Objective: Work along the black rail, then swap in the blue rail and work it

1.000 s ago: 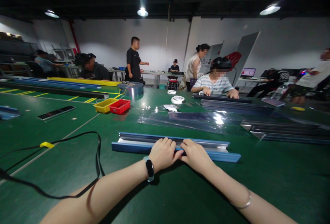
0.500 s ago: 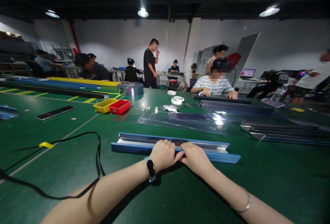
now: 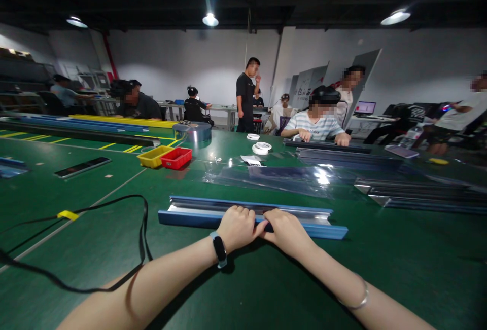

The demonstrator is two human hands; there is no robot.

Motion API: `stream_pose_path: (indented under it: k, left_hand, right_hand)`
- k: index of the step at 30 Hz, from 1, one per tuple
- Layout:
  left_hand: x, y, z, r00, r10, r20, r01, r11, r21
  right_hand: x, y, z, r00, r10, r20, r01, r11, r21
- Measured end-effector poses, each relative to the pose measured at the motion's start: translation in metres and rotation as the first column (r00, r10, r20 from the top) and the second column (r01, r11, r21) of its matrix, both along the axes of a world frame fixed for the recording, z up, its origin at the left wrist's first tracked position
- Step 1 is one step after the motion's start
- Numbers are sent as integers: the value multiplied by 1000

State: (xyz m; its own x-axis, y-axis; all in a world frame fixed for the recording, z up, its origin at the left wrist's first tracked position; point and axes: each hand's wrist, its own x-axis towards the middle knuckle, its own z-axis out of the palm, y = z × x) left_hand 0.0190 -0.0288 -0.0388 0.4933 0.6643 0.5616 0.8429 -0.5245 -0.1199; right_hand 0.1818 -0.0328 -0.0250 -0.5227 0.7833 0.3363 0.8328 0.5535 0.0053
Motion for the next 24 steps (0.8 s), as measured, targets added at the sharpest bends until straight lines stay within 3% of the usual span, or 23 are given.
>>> stream_pose_path:
  k: [8, 15, 24]
  left_hand:
    - [2, -2, 3, 990, -136, -34, 136, 991, -2]
    - [3, -1, 0, 996, -92, -4, 92, 995, -47]
    - [1, -1, 1, 998, -57, 5, 57, 998, -11]
  right_hand:
    - [0, 1, 0, 999, -4, 32, 3, 1000, 2]
    - [2, 3, 1, 1000, -20, 22, 20, 1000, -13]
    - [1, 0, -3, 999, 23, -40, -23, 1000, -16]
